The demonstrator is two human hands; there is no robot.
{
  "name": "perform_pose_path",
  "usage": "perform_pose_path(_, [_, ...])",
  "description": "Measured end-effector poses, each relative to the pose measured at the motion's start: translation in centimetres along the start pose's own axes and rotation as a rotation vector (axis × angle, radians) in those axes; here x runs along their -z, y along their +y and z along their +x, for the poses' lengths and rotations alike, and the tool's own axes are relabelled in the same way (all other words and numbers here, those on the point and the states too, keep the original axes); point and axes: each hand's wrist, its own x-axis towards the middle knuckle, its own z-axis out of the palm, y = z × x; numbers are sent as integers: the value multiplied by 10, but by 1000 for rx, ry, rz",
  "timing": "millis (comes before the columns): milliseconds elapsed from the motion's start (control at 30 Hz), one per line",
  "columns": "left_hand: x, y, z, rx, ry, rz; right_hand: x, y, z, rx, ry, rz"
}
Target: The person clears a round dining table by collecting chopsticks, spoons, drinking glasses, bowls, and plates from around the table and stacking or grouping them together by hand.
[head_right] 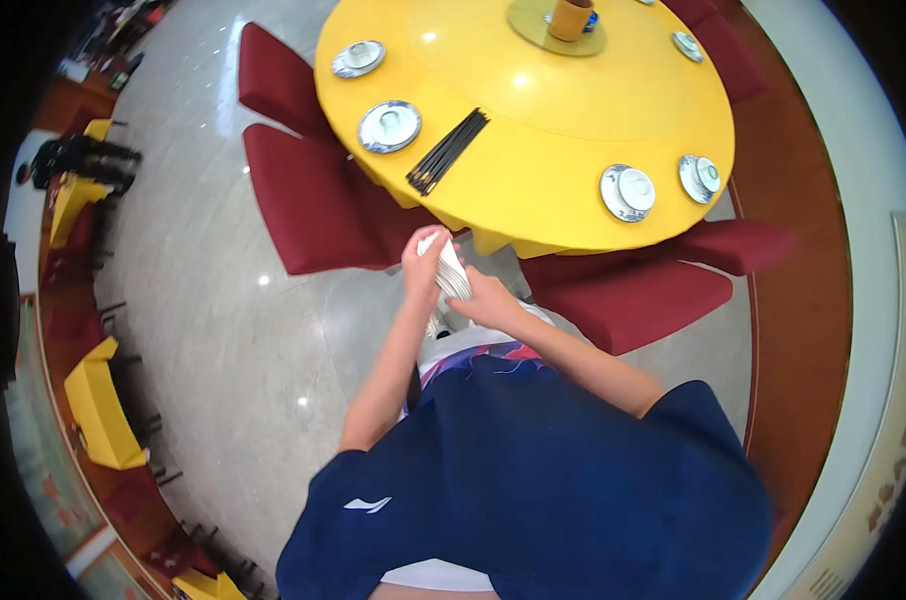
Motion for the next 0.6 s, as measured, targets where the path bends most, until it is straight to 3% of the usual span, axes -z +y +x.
perform_pose_path(33, [-9,7,23,-9,-17,4,4,-3,15,-29,17,8])
perform_pose_path(100, [-27,21,64,24,-35,144,11,1,53,29,301,-55])
perform_pose_path(233, [-50,-4,166,23,-84,337,29,19,123,-50,617,-206])
perform_pose_path(367, [-74,-29,239,-111,-229,787,57,54,188,-238,673,-182])
perform_pose_path(433, [-88,-38,268,-315,-268,1046,79,69,219,-277,659,-183])
perform_pose_path(600, [-110,-54,319,-135,-313,1084,113,89,259,-399,597,-204])
